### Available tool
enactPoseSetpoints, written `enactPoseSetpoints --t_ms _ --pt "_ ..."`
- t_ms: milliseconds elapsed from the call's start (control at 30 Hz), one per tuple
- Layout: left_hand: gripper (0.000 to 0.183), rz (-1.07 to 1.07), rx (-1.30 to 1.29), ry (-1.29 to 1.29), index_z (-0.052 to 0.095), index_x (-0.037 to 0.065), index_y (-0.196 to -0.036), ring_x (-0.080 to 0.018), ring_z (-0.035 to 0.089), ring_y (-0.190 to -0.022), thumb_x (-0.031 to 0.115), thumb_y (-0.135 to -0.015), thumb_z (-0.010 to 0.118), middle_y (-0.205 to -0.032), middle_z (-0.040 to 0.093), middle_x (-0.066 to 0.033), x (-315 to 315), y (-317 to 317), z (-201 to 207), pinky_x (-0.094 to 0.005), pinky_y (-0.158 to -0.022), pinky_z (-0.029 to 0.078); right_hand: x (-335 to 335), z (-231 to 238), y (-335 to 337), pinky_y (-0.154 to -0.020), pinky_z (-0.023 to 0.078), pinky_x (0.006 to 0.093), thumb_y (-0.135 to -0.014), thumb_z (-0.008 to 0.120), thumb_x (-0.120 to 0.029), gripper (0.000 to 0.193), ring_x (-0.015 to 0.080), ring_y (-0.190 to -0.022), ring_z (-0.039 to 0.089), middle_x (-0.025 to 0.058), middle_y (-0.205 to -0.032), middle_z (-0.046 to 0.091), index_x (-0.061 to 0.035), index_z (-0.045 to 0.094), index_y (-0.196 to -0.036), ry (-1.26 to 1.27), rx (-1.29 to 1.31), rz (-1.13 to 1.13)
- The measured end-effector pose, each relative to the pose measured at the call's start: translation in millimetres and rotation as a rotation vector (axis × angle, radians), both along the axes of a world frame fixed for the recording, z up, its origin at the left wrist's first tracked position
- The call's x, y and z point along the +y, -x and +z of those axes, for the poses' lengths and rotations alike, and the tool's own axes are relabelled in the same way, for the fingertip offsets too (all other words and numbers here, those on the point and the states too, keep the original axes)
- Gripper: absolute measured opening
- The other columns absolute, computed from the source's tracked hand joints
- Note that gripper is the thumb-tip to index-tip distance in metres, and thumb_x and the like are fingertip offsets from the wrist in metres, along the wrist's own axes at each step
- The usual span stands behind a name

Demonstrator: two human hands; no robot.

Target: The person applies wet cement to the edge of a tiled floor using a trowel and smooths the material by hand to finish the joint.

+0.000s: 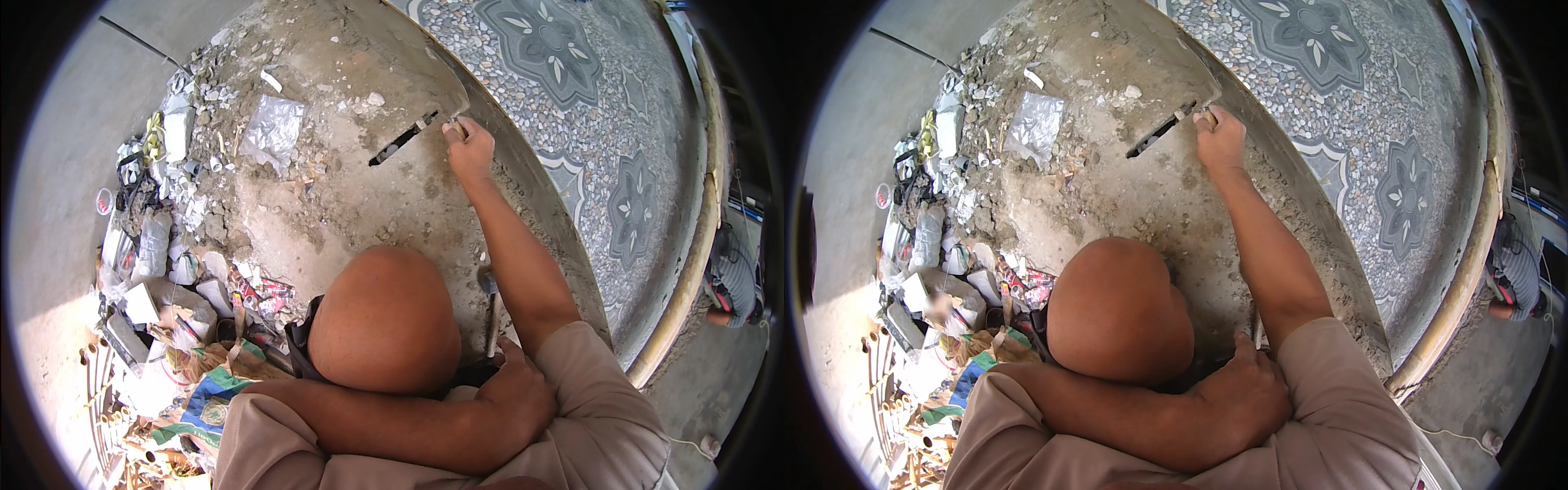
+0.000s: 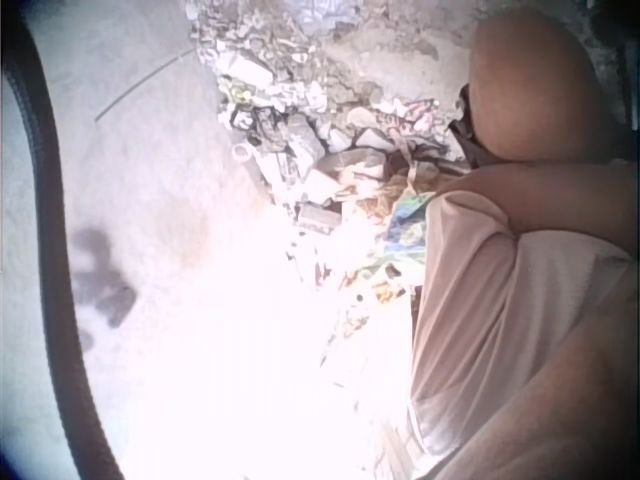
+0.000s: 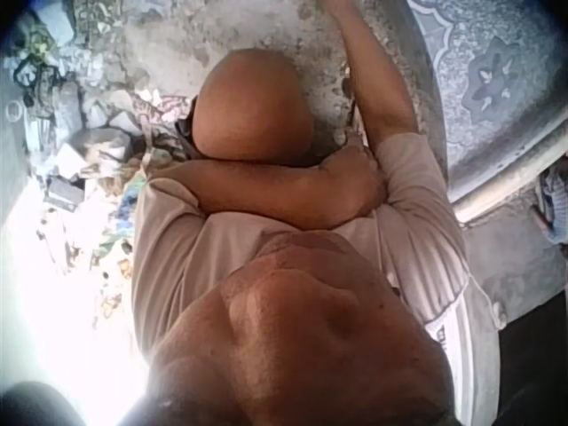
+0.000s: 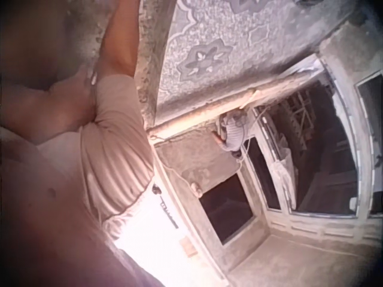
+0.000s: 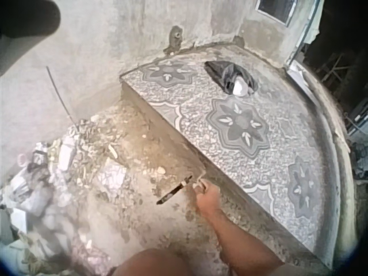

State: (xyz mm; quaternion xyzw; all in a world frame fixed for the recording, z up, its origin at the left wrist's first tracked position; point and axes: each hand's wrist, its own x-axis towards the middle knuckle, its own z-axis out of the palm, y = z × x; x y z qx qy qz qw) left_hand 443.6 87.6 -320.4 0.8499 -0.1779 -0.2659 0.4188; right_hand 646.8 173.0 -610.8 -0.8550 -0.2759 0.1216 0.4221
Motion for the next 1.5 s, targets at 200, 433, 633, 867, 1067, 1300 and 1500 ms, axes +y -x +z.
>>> enactPoseSetpoints --t_ms 200,433,633,867,1067,1300,1500 --pt "0.028 0.028 -0.118 -0.046 0.078 -0.001 -0.095 -0.0331 0.071 -0.091 0.021 -0.087 0.062 -0.097 0.073 -0.0203 -5 1 4 -0.0674 -0.097 0.050 -38 -17 -16 -0.071 0.051 0.0400 -0.088 0.075 -0.018 0.027 0.0284 -0.070 0.063 0.0181 -0.076 0.065 0.0056 0.070 -0.099 -0.014 0.239 -0.077" --pt "0.025 0.083 -0.216 -0.041 0.077 -0.003 -0.091 -0.0309 0.070 -0.086 0.017 -0.087 0.061 -0.086 0.071 -0.0173 -8 5 7 -0.0633 -0.091 0.052 -95 -2 -9 -0.064 0.049 0.0336 -0.090 0.075 -0.017 0.025 0.0150 -0.063 0.057 0.0091 -0.073 0.064 0.0043 0.072 -0.104 -0.053 0.352 -0.106" --pt "0.024 0.099 -0.283 -0.075 0.076 -0.003 -0.089 -0.0296 0.070 -0.082 0.015 -0.086 0.062 -0.084 0.071 -0.0155 -18 9 7 -0.0593 -0.088 0.054 -150 0 -2 -0.066 0.050 0.0313 -0.091 0.075 -0.015 0.024 0.0141 -0.065 0.058 0.0083 -0.075 0.064 0.0037 0.071 -0.106 -0.034 0.273 -0.135" --pt "0.024 0.114 -0.336 -0.104 0.075 -0.004 -0.091 -0.0295 0.070 -0.079 0.015 -0.085 0.063 -0.083 0.071 -0.0168 -27 16 7 -0.0598 -0.089 0.052 -202 0 4 -0.073 0.052 0.0332 -0.091 0.075 -0.019 0.029 0.0182 -0.072 0.061 0.0117 -0.078 0.065 0.0036 0.069 -0.109 -0.043 0.182 -0.165" --pt "0.027 0.009 -0.254 -0.081 0.071 -0.008 -0.102 -0.0299 0.072 -0.082 0.014 -0.088 0.061 -0.088 0.071 -0.0210 -30 2 15 -0.0524 -0.091 0.053 -257 35 22 -0.087 0.054 0.0448 -0.098 0.066 -0.023 0.029 0.0388 -0.096 0.068 0.0203 -0.100 0.069 -0.0004 0.067 -0.116 0.123 -0.216 -0.093" --pt "0.038 -0.260 -0.224 -0.103 0.062 -0.007 -0.124 -0.0333 0.072 -0.096 0.017 -0.094 0.058 -0.111 0.070 -0.0211 -41 -13 21 -0.0487 -0.097 0.053 -296 61 7 -0.089 0.053 0.0529 -0.101 0.061 -0.036 0.032 0.0430 -0.102 0.068 0.0192 -0.109 0.072 -0.0095 0.069 -0.116 0.483 -0.002 -0.217" --pt "0.043 -0.287 -0.248 -0.093 0.060 -0.006 -0.130 -0.0321 0.069 -0.107 0.023 -0.098 0.061 -0.119 0.070 -0.0207 -64 -16 20 -0.0431 -0.100 0.050 -372 90 5 -0.087 0.053 0.0536 -0.099 0.064 -0.037 0.029 0.0431 -0.099 0.068 0.0181 -0.095 0.074 -0.0108 0.068 -0.109 0.495 0.027 -0.296"
